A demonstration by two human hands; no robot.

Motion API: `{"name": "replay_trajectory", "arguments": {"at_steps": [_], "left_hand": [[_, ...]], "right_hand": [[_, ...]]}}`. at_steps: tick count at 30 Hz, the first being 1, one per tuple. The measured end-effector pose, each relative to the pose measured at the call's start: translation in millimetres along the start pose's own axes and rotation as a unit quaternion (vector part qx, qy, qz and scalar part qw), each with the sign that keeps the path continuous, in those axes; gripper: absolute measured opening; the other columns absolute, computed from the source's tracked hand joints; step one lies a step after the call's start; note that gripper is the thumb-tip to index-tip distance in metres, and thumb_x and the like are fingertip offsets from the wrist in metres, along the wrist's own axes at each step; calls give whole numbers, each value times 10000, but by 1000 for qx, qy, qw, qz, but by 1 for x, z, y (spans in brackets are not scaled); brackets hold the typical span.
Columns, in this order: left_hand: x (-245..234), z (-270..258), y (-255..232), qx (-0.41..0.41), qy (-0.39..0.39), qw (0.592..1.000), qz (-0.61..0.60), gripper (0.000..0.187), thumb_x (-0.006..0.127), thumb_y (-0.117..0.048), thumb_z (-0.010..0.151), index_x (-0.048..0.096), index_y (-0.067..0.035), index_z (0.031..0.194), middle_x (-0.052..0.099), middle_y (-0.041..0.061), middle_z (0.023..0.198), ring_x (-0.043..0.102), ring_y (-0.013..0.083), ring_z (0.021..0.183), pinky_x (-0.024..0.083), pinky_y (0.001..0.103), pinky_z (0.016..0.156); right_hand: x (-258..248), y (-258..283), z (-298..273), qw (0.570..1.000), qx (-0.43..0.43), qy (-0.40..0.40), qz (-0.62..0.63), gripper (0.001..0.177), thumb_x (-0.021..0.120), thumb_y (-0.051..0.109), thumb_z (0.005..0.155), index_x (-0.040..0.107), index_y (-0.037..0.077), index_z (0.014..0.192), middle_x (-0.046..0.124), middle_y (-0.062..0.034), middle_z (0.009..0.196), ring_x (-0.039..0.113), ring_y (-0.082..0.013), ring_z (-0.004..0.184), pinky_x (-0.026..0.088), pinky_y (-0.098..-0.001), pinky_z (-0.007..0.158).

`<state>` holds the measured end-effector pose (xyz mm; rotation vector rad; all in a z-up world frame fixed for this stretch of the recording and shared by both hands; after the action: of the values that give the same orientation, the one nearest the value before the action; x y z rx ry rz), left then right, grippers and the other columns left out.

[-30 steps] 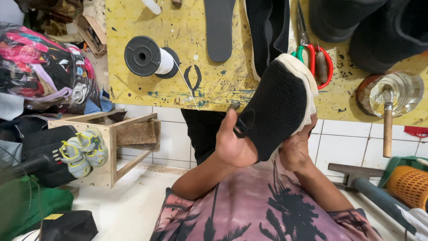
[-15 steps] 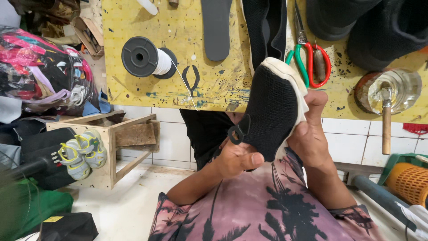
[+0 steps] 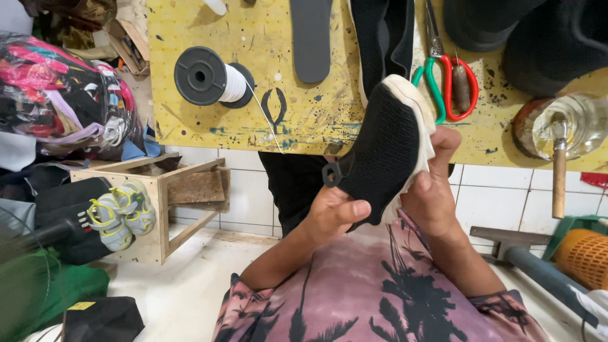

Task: The person holds a black slip-on shoe and uses a needle and white thread to sew the sole to the upper part of the shoe. They pull the thread through the material repeatedly to secure the sole.

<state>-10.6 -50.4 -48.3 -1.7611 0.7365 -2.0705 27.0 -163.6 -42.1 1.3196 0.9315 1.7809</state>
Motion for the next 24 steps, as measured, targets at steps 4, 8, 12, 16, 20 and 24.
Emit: {"name": "replay_trajectory", "arguments": {"at_steps": [4,8,12,16,20,24], "left_hand": [[-13,-9,10,5,-27,999,30,482,609,-20,846,512,101,1303,617,225,1204,587,257,1109,503,486,956],[-6,-14,14,-17,-46,997,66,482,664,-20,804,555,83,1262,643,224,1175,593,238,1113,521,470,894],[-1,-4,-4,3,-5,996,92,573,659,-22,841,479,28,1383,601,171,1297,532,201,1196,479,443,985],[10,4,-11,-28,-31,995,86,520,653,-54,871,514,14,1368,614,145,1290,554,182,1185,485,434,1010],[-1,3,-7,-19,-87,996,7,519,583,-53,846,490,131,1323,611,269,1218,606,308,1114,492,533,964],[7,1,-12,-25,-101,994,21,524,596,-44,840,500,117,1329,608,257,1240,597,288,1128,493,508,974]], "right_hand": [[17,13,7,999,32,24,-3,384,448,477,939,281,221,1171,470,-59,1115,475,-113,936,460,-296,857],[-3,7,-3,998,23,10,-50,395,429,441,973,250,197,1227,489,-76,996,461,-110,807,444,-273,743],[-14,3,-3,995,25,11,-91,404,383,477,994,236,203,1253,481,-38,957,437,-72,774,421,-237,724],[-5,2,0,995,42,16,-89,406,365,487,1012,229,207,1274,467,-1,944,413,-39,766,411,-216,727],[8,0,-4,996,82,39,-18,509,407,406,958,213,183,1373,512,-175,1202,543,-199,969,485,-406,911],[-7,-10,-15,994,84,49,-41,568,372,341,970,172,149,1466,524,-190,1272,569,-199,1032,488,-415,952]]}}
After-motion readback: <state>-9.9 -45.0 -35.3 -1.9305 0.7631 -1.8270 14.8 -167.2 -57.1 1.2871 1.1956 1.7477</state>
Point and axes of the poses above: each hand's wrist, its own z-axis towards the middle knuckle, its own x-axis out of the palm, y = z × x, the point moved 7 cm from there along z, towards the middle knuckle
